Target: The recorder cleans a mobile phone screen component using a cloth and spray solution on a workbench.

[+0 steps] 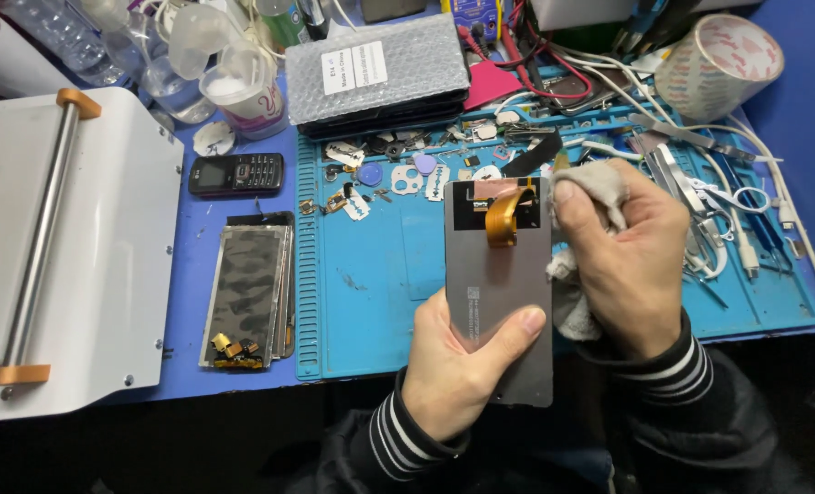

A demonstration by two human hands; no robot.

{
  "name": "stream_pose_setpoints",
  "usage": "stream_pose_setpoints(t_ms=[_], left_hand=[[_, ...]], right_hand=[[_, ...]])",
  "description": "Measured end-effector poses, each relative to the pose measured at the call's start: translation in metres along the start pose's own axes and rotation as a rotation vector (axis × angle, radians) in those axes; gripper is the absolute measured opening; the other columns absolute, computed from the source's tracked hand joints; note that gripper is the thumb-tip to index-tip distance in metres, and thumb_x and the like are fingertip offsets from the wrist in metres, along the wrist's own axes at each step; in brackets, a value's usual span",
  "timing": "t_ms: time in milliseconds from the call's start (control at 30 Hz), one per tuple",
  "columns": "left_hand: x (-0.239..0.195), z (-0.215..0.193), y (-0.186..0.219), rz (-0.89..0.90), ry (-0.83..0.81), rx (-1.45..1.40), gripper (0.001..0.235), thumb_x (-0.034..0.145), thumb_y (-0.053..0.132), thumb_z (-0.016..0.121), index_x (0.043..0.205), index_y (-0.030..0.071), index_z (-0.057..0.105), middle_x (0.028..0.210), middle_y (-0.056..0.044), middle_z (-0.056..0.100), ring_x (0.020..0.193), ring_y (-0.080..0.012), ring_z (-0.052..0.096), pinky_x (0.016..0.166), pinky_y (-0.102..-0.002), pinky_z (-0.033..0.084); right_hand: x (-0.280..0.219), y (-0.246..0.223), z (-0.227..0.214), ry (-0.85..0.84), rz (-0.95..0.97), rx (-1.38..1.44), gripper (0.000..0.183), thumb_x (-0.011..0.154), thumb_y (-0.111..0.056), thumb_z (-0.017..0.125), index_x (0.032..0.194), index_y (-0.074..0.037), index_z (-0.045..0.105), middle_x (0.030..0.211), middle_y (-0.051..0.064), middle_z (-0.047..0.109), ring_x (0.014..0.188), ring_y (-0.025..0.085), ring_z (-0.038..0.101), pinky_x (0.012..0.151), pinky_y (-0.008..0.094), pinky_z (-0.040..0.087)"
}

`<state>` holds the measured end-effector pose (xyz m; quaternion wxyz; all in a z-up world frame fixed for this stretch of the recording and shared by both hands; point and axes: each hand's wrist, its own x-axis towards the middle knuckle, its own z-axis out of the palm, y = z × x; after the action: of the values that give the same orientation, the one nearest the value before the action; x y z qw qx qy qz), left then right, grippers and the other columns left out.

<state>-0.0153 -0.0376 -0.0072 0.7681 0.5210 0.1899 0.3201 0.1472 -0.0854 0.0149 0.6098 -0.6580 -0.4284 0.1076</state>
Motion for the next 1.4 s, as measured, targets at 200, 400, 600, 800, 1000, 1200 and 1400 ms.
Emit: stream_pose_setpoints(t_ms=[200, 400, 600, 800, 1000, 1200, 1400], left_hand=[[0.008, -0.008, 0.000, 0.056, 0.061, 0.002, 0.019, 0.089, 0.004, 0.074, 0.104, -0.003, 0.064, 0.088, -0.006, 0.070, 0.072, -0.0093, 0.061, 0.068, -0.022, 0.052], [0.023, -0.017, 0.009, 0.157, 0.124, -0.011, 0.014, 0.091, 0.003, 0.071, 0.102, -0.004, 0.065, 0.086, -0.007, 0.071, 0.068, -0.0101, 0.062, 0.061, -0.022, 0.053], [0.033, -0.030, 0.011, 0.196, 0.233, -0.013, 0.017, 0.090, 0.007, 0.072, 0.101, -0.004, 0.065, 0.085, -0.010, 0.072, 0.066, -0.0122, 0.064, 0.060, -0.023, 0.054], [0.035, -0.030, 0.017, 0.220, 0.270, 0.003, 0.015, 0.091, 0.009, 0.073, 0.097, -0.003, 0.066, 0.083, -0.007, 0.071, 0.065, -0.0107, 0.062, 0.060, -0.022, 0.053], [0.041, -0.035, 0.014, 0.206, 0.321, -0.159, 0.017, 0.093, 0.006, 0.070, 0.105, -0.004, 0.065, 0.092, -0.009, 0.072, 0.075, -0.0125, 0.065, 0.069, -0.024, 0.054], [0.040, -0.031, 0.008, 0.118, 0.286, -0.099, 0.025, 0.091, 0.015, 0.070, 0.107, -0.003, 0.063, 0.091, -0.012, 0.071, 0.073, -0.0154, 0.066, 0.067, -0.026, 0.057], [0.041, -0.030, 0.006, 0.151, 0.278, -0.112, 0.027, 0.091, 0.016, 0.070, 0.109, -0.003, 0.063, 0.093, -0.009, 0.070, 0.077, -0.0130, 0.065, 0.072, -0.025, 0.055]], right_hand=[[-0.018, 0.000, 0.002, -0.088, 0.112, 0.059, 0.017, 0.095, -0.009, 0.066, 0.109, 0.001, 0.069, 0.087, 0.003, 0.066, 0.072, 0.008, 0.053, 0.066, 0.020, 0.044], [-0.043, -0.004, 0.003, -0.139, 0.215, 0.032, 0.010, 0.088, -0.002, 0.071, 0.097, 0.002, 0.074, 0.074, 0.002, 0.067, 0.061, 0.008, 0.050, 0.054, 0.020, 0.041], [-0.048, -0.009, -0.003, -0.358, 0.216, 0.006, 0.006, 0.082, -0.003, 0.075, 0.079, 0.001, 0.076, 0.058, 0.003, 0.069, 0.047, 0.009, 0.052, 0.042, 0.024, 0.041], [-0.047, -0.014, -0.006, -0.509, 0.147, -0.009, 0.009, 0.079, -0.004, 0.074, 0.081, 0.001, 0.081, 0.066, 0.002, 0.072, 0.050, 0.010, 0.054, 0.044, 0.024, 0.040], [-0.042, -0.013, -0.008, -0.316, 0.176, -0.193, 0.014, 0.083, -0.005, 0.073, 0.094, 0.000, 0.080, 0.071, 0.004, 0.076, 0.054, 0.010, 0.055, 0.051, 0.021, 0.042], [-0.045, -0.008, -0.001, -0.301, 0.295, -0.024, 0.014, 0.089, -0.003, 0.071, 0.099, 0.004, 0.077, 0.077, 0.004, 0.069, 0.064, 0.009, 0.052, 0.060, 0.020, 0.040], [-0.047, -0.009, 0.000, -0.309, 0.324, 0.005, 0.013, 0.090, -0.005, 0.070, 0.097, 0.004, 0.076, 0.073, 0.004, 0.067, 0.062, 0.009, 0.049, 0.058, 0.020, 0.039]])
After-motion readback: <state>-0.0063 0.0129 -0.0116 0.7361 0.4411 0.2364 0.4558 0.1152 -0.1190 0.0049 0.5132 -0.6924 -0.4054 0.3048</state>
